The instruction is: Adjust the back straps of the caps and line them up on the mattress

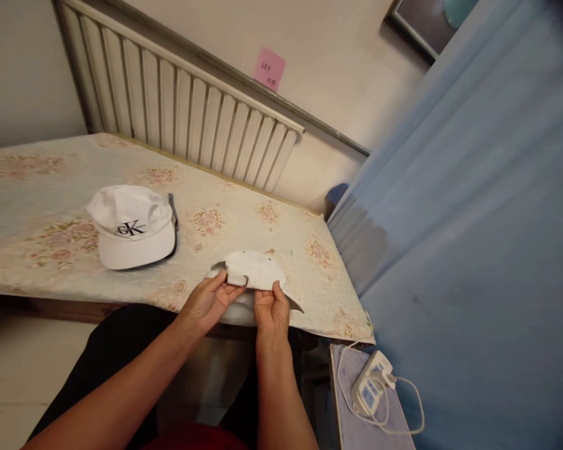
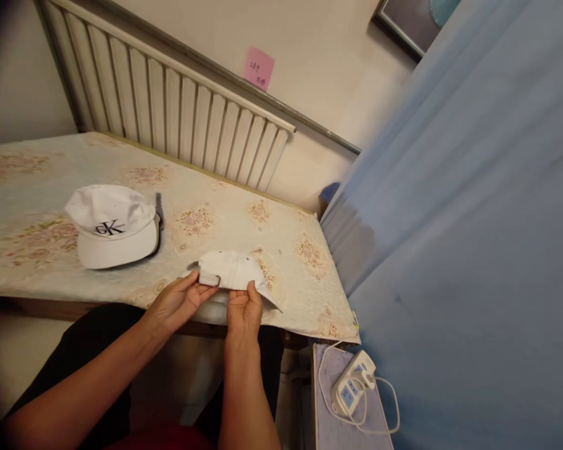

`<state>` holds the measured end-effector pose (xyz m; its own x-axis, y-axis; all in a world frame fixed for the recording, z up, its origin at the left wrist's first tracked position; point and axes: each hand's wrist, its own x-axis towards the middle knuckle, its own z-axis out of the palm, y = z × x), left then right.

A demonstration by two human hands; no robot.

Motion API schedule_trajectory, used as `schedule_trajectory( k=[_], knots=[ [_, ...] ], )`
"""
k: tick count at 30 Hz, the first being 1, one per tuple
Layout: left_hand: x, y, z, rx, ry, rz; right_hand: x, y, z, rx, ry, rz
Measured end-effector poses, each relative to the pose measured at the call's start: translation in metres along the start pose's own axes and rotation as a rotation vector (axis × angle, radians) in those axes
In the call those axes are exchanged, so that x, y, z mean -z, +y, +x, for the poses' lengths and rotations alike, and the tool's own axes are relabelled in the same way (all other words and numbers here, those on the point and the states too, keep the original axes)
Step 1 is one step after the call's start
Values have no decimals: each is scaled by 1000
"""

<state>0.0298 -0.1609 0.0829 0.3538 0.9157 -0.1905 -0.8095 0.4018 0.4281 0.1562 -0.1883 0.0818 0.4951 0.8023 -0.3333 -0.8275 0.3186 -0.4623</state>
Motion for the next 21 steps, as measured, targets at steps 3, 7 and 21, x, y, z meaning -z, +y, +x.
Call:
schedule_trajectory(
  k=[3, 7, 21],
  knots=[
    [-6, 0, -5, -3, 71, -115, -1, 5, -7, 10, -30, 17],
    [-15, -3, -13, 7, 37, -258, -4, 10, -17, 23, -74, 24],
    [-22, 3, -19, -2, 46, -223, -3, -2, -22, 12, -124, -27]
  ],
)
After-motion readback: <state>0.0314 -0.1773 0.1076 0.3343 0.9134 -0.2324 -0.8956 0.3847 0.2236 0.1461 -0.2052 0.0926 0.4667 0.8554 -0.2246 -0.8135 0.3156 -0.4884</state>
